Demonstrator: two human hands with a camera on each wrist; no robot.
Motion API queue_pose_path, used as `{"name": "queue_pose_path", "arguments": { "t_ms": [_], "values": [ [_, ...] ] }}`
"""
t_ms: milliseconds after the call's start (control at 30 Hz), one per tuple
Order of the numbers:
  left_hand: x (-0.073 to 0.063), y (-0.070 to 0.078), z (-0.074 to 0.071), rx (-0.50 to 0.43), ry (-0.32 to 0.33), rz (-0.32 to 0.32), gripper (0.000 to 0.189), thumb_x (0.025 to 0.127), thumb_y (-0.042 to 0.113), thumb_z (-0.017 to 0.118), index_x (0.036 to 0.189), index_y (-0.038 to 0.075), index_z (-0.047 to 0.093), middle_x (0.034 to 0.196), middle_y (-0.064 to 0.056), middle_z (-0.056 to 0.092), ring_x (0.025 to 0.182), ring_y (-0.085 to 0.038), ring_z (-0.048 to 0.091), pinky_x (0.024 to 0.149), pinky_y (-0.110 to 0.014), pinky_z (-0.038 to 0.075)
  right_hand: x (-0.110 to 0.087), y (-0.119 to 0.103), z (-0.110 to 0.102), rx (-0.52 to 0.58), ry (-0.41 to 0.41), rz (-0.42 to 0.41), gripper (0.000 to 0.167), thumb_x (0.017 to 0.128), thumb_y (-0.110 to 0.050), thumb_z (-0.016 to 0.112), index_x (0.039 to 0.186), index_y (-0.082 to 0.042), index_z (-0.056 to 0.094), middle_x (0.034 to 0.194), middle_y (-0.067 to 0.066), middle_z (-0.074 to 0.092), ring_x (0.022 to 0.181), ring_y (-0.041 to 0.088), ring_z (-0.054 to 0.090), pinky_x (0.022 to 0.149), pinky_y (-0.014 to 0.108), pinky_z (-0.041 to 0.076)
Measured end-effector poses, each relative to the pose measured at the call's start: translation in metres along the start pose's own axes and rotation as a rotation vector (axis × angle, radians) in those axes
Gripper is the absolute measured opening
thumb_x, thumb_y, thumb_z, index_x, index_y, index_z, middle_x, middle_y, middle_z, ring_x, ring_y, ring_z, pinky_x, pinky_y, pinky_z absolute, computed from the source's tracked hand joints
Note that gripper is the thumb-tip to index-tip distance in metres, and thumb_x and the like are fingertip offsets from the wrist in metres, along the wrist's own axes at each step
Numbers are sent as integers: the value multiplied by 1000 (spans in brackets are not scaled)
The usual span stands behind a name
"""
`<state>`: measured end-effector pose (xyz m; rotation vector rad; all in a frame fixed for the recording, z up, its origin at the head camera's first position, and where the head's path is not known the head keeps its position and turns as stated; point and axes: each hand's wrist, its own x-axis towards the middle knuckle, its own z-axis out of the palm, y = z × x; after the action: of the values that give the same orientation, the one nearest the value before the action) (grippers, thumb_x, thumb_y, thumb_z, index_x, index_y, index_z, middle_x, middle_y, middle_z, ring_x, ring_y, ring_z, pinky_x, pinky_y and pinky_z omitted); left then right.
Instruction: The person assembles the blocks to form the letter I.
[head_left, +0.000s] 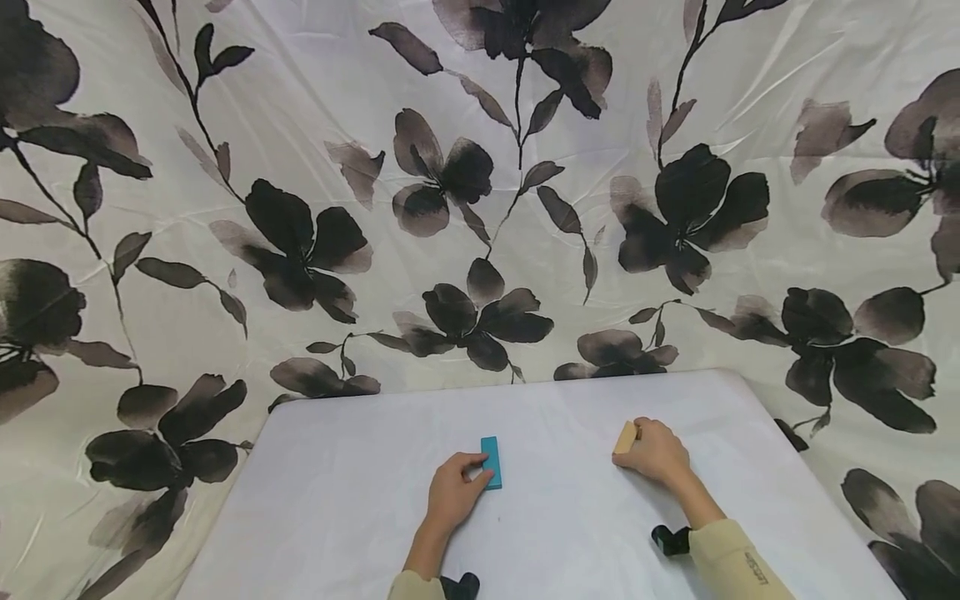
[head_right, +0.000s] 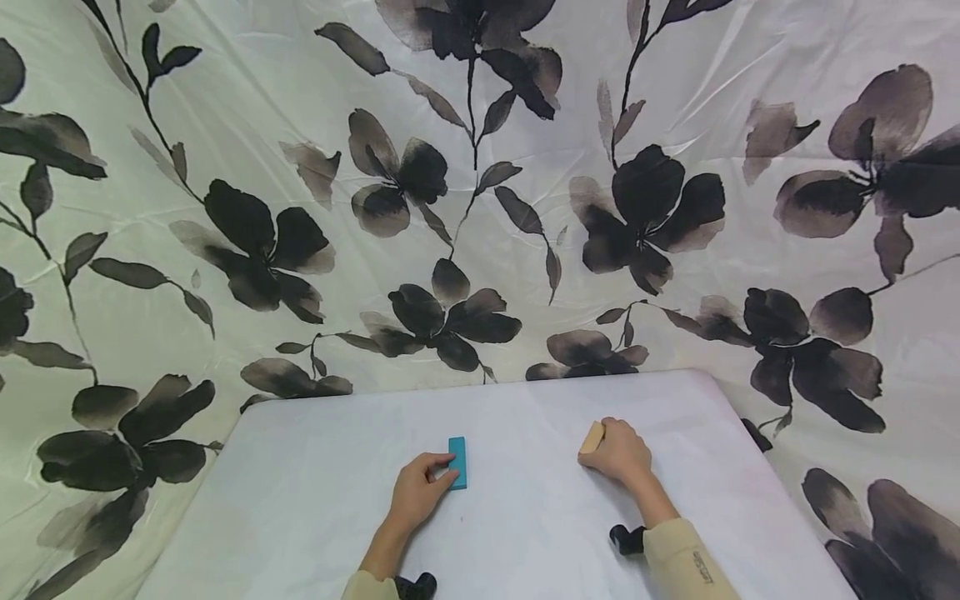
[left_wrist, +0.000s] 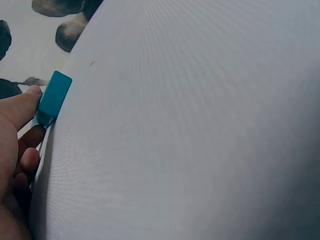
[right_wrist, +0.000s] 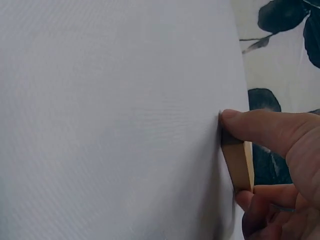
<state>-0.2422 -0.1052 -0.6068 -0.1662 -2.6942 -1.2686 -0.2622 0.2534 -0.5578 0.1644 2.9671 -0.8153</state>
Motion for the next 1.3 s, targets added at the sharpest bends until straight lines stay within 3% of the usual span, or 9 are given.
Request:
{"name": "queue_pose_path", "arguments": {
  "t_ms": [200, 467, 700, 900, 1300],
  "values": [
    [1, 2, -2, -3, 12, 3, 30, 83, 30, 78, 110, 19, 74, 100, 7, 66, 63, -7, 47, 57, -23, 40, 3, -7, -3, 26, -16, -26, 82, 68, -34, 86, 129, 10, 52, 106, 19, 64, 91, 33, 60, 77, 51, 48],
    [-1, 2, -2, 4, 12, -5, 30, 83, 31, 78, 110, 20, 74, 100, 8, 66, 63, -6, 47, 57, -23, 40, 0, -11, 1, 105, -54, -43, 84, 64, -30, 90, 131, 3, 51, 91, 7, 54, 78, 24, 50, 64, 40, 42],
    [-2, -4, -3, 26, 9, -1, 31, 83, 32, 78, 110, 20, 74, 101, 7, 66, 64, -7, 46, 57, -23, 40, -1, -19, 16, 186, -71, -64, 86, 62, -25, 93, 132, 0, 51, 93, 7, 54, 83, 24, 50, 72, 41, 44],
    [-5, -5, 1, -8, -1, 1, 30, 83, 32, 78, 110, 20, 74, 99, 7, 66, 63, -6, 46, 56, -23, 40, -3, -24, 22, 232, -91, -73, 84, 62, -22, 93, 132, -2, 50, 93, 6, 52, 85, 23, 49, 71, 38, 43],
    [-3, -3, 1, 13, 18, -5, 29, 83, 33, 77, 111, 22, 73, 95, 10, 63, 62, -6, 45, 54, -23, 38, -14, -45, 36, 316, -111, -126, 82, 61, -14, 92, 132, -5, 52, 91, 3, 52, 84, 20, 48, 72, 36, 41]
  ]
}}
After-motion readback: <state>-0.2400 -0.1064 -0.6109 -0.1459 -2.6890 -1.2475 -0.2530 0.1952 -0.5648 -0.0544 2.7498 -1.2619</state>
